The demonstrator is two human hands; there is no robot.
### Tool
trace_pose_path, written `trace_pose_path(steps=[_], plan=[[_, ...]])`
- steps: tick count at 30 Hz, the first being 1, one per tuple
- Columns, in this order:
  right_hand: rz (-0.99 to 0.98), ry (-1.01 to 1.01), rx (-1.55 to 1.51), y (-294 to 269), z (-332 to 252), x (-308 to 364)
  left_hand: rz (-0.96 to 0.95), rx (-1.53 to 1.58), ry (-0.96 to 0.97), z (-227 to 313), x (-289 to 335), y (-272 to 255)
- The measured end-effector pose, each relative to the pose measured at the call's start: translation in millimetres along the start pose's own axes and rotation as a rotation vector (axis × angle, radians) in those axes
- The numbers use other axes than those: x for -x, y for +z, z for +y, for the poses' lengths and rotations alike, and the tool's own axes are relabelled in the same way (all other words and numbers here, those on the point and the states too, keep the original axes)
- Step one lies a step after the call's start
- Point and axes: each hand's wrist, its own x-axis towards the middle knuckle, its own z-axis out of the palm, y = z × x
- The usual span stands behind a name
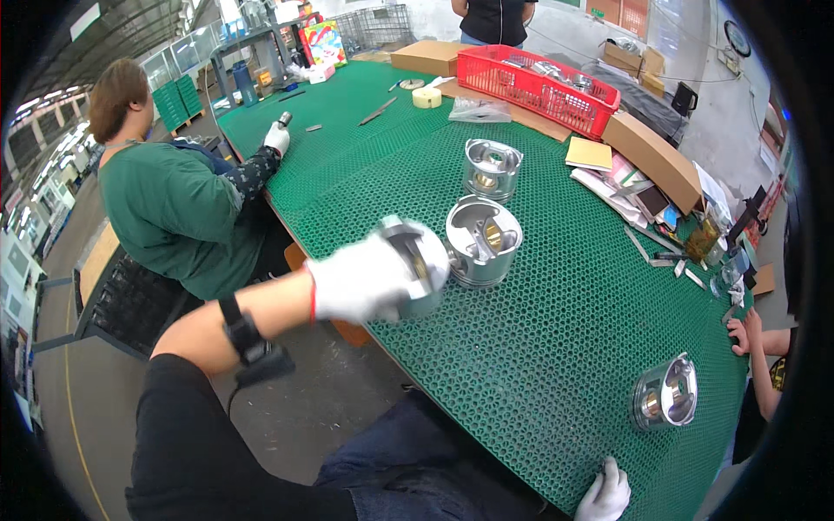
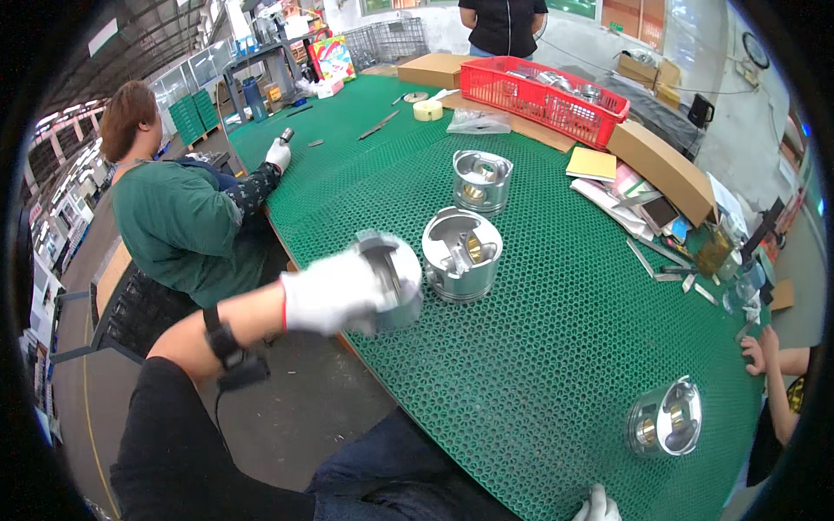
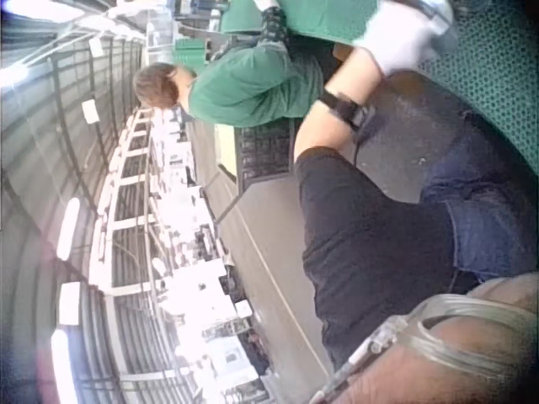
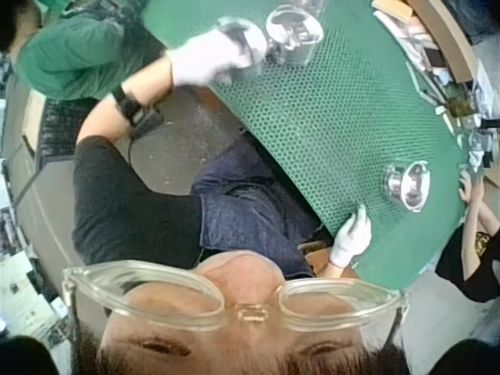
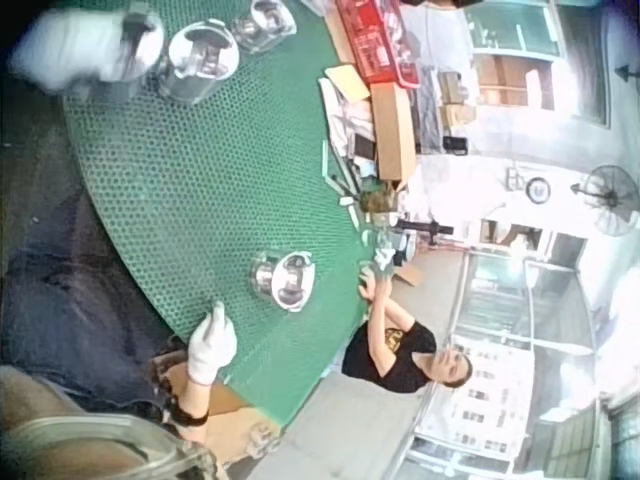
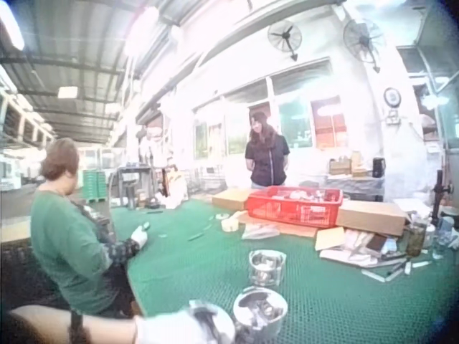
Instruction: Assembling large metal pistons by inserting components and arranging them on a tray.
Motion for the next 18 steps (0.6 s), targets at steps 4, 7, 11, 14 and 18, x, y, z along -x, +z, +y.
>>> trace_pose_path(steps=[4,7,11,14,18], plan=[[0.039,-0.063,-0.054,7,4,0,-0.061,-0.142,-0.700,-120,22,17],[-0.002,-0.072,-0.048,6,1,-3,0.462,-0.468,-0.837,-162,21,27],[-0.010,0.095,0.005,18,5,14,0.562,-0.009,-0.279,-86,-55,36],[-0.014,0.140,-0.046,6,-6,-4,0.270,0.019,-0.039,-24,-82,42],[-0.025,0.098,-0.075,7,6,-10,0.292,-0.156,0.019,-42,-80,49]])
